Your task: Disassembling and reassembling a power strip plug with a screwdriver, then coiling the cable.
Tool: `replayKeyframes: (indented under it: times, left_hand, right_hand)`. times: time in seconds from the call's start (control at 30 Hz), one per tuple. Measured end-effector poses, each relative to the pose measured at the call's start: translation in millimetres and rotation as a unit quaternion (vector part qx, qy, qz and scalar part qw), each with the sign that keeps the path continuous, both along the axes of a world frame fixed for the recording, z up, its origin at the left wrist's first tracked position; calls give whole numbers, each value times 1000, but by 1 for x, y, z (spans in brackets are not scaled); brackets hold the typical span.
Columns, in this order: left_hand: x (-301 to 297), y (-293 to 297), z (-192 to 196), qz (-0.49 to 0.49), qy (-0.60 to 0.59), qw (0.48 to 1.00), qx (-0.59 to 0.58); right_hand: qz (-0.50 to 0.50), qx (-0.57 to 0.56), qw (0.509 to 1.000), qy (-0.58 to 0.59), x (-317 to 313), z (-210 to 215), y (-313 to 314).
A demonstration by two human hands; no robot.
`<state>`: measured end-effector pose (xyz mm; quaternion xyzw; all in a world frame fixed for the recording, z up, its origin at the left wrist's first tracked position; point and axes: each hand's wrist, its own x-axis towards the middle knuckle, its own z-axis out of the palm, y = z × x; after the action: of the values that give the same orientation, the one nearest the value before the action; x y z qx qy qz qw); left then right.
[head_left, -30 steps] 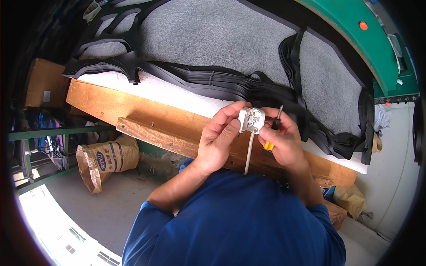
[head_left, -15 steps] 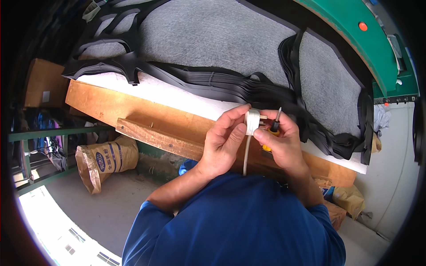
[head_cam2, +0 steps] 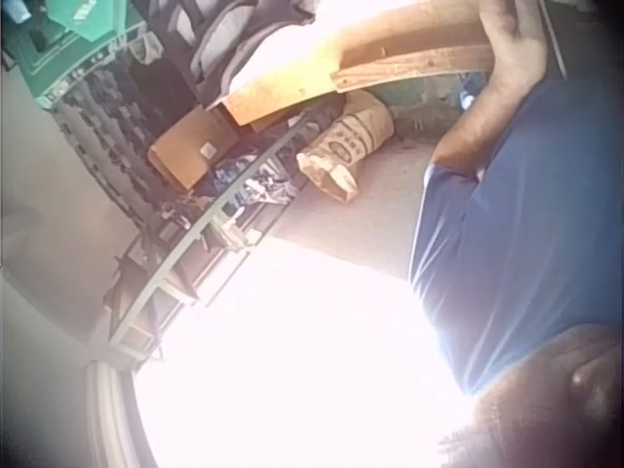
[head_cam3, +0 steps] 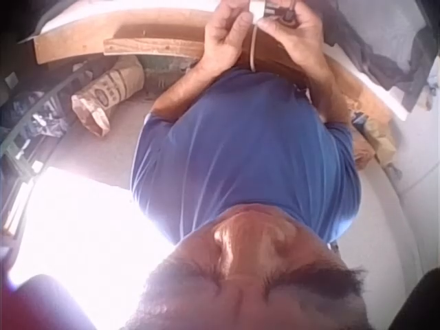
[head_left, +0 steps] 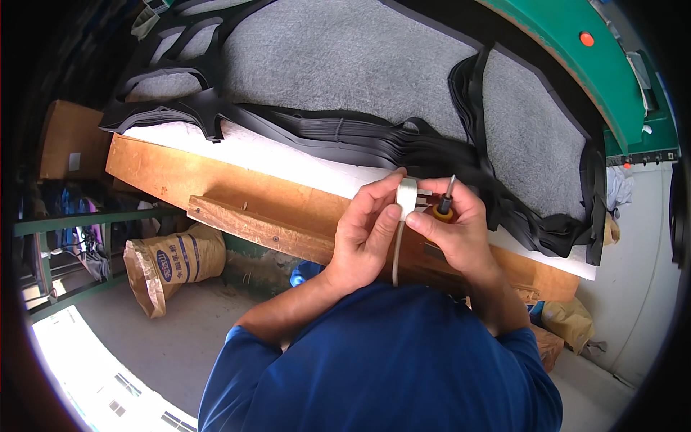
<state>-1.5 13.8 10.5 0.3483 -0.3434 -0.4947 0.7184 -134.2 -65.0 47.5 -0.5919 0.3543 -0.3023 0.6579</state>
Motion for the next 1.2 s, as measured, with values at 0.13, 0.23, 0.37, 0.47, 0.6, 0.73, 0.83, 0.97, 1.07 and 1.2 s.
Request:
replayKeyframes:
  times: [0.13,0.23,0.37,0.47,0.6,0.73,0.83,0.97,1.07,1.2]
  left_hand:
    - [5,-1,-1,-39,-26,999,20]
    - [4,2,6,-74,5,997,28]
    - [-1,0,5,-54,-54,996,54]
    - [-5,-3,4,-30,-41,996,71]
    - [-3,-6,3,-22,-16,995,91]
    - [-4,-5,-12,0,52,996,78]
    - [1,-4,-8,-28,161,983,78]
    - [1,-4,-6,-41,186,980,64]
    - [-1,-5,-6,-16,119,991,52]
    - [-3,-4,-5,6,33,999,26]
  right_hand:
    - [-32,-36,999,4,-1,-7,4]
    - [-19,-76,996,40,4,0,3]
    - [16,-52,991,119,0,12,3]
    - [47,-18,994,99,-3,17,6]
    - [84,27,994,70,-10,20,3]
    - [102,-56,987,106,-24,40,0]
    - [159,-115,954,225,-28,58,3]
    - [50,-251,955,147,-31,48,10]
    - [75,-364,915,158,-25,68,6]
    - [90,-371,911,156,-20,58,8]
